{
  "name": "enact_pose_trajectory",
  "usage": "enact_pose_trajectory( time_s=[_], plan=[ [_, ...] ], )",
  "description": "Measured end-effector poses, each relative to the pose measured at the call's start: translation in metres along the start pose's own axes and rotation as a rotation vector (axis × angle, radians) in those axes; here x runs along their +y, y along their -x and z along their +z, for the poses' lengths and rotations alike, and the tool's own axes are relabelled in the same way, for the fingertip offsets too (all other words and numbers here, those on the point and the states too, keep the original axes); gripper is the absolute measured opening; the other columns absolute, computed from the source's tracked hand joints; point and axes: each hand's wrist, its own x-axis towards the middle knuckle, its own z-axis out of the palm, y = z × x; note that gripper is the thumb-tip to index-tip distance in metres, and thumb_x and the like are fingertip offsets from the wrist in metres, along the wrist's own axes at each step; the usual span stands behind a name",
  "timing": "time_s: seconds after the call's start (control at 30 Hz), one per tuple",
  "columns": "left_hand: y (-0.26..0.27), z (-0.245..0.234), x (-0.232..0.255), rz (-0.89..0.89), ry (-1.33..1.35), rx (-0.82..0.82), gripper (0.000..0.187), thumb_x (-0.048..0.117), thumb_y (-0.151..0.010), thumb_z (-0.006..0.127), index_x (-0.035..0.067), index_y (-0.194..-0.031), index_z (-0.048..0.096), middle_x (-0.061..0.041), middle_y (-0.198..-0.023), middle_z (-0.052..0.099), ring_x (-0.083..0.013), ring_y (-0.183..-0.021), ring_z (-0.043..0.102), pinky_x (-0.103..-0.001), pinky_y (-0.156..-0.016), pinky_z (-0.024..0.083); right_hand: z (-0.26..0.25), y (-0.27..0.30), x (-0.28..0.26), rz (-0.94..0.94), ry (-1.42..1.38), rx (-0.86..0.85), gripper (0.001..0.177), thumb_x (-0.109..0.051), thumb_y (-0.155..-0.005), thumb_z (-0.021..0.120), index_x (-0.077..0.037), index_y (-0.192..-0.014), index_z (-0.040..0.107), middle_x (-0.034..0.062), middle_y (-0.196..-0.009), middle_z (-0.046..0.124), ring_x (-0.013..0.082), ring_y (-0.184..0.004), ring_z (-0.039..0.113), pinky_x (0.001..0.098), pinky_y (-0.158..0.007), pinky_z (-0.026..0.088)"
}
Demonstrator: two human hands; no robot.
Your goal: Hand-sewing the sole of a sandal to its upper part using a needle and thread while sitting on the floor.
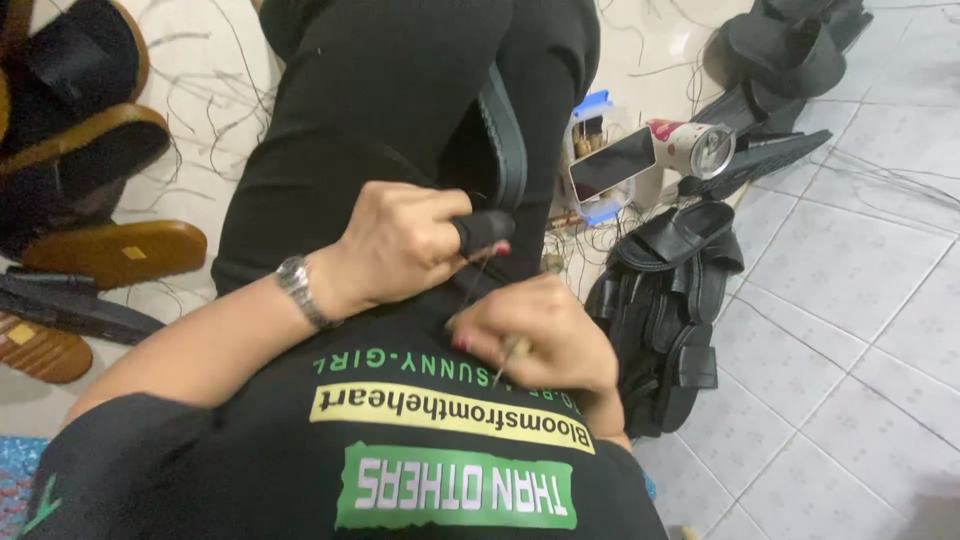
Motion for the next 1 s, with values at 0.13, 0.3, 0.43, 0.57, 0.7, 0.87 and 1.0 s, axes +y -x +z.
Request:
enact_pose_trajectory(
  time_s=[0.13,0.3,0.43,0.57,0.7,0.87,1.0],
  plan=[
    [0.082,-0.014,-0.151,-0.334,-0.103,0.234,0.047,0.024,-0.11,0.081,0.002,-0.079,0.053,-0.009,-0.078,0.052,-0.0264,-0.063,0.05,-0.034,-0.056,0.044,-0.031,-0.015,-0.005,-0.03,0.063,-0.078,0.026,-0.007,-0.086,0.067,-0.001,-0.111,0.07,0.0161,-0.1,0.074,0.0244,-0.063,0.062,0.0336,-0.055,0.051],
    [0.084,-0.08,-0.134,-0.375,0.255,0.487,0.015,-0.016,-0.135,0.068,-0.016,-0.124,0.058,-0.029,-0.119,0.067,-0.0317,-0.099,0.063,-0.038,-0.088,0.053,-0.012,-0.067,0.041,0.11,0.389,0.242,0.075,-0.021,-0.091,0.081,-0.008,-0.151,0.038,0.024,-0.121,0.074,0.0345,-0.099,0.079,0.038,-0.074,0.062],
    [0.082,-0.094,-0.116,-0.444,0.224,0.445,0.026,-0.015,-0.135,0.075,-0.015,-0.113,0.06,-0.022,-0.107,0.064,-0.0274,-0.091,0.057,-0.036,-0.086,0.05,0.002,-0.067,0.043,-0.002,0.339,0.394,0.052,-0.001,-0.088,0.069,-0.002,-0.138,0.054,0.0156,-0.106,0.077,0.017,-0.075,0.067,0.0254,-0.065,0.052],
    [0.147,-0.096,-0.178,-0.539,0.038,0.454,0.038,-0.005,-0.147,0.089,-0.02,-0.119,0.067,-0.025,-0.111,0.069,-0.0276,-0.087,0.058,-0.036,-0.072,0.051,0.016,-0.067,0.053,-0.072,0.394,0.502,0.05,0.005,-0.088,0.073,-0.001,-0.135,0.056,0.0166,-0.114,0.076,0.0172,-0.075,0.072,0.026,-0.065,0.057],
    [0.163,-0.099,-0.221,-0.566,-0.242,0.362,0.042,0.009,-0.149,0.077,-0.011,-0.113,0.07,-0.019,-0.101,0.069,-0.0242,-0.076,0.058,-0.035,-0.06,0.048,-0.017,-0.032,0.039,0.15,0.214,0.234,0.078,-0.026,-0.09,0.078,-0.007,-0.151,0.034,0.0328,-0.137,0.06,0.0426,-0.125,0.066,0.0457,-0.097,0.059],
    [0.194,-0.094,-0.235,-0.717,-1.058,0.011,0.083,0.053,-0.157,0.042,0.014,-0.095,0.08,0.001,-0.069,0.069,-0.0149,-0.042,0.057,-0.031,-0.027,0.041,-0.027,0.01,0.012,0.036,0.754,0.028,0.048,0.0,-0.094,0.072,-0.004,-0.14,0.059,0.0063,-0.086,0.057,0.0191,-0.062,0.054,0.0323,-0.056,0.044],
    [-0.017,-0.07,-0.05,0.033,-0.23,0.017,0.014,0.009,-0.095,0.093,0.005,-0.088,0.081,-0.016,-0.118,0.075,-0.0308,-0.103,0.065,-0.042,-0.097,0.048,-0.018,0.009,0.019,-0.013,0.961,0.057,0.047,-0.002,-0.093,0.075,-0.011,-0.138,0.064,0.0017,-0.084,0.053,0.0165,-0.057,0.047,0.0311,-0.052,0.038]
  ],
)
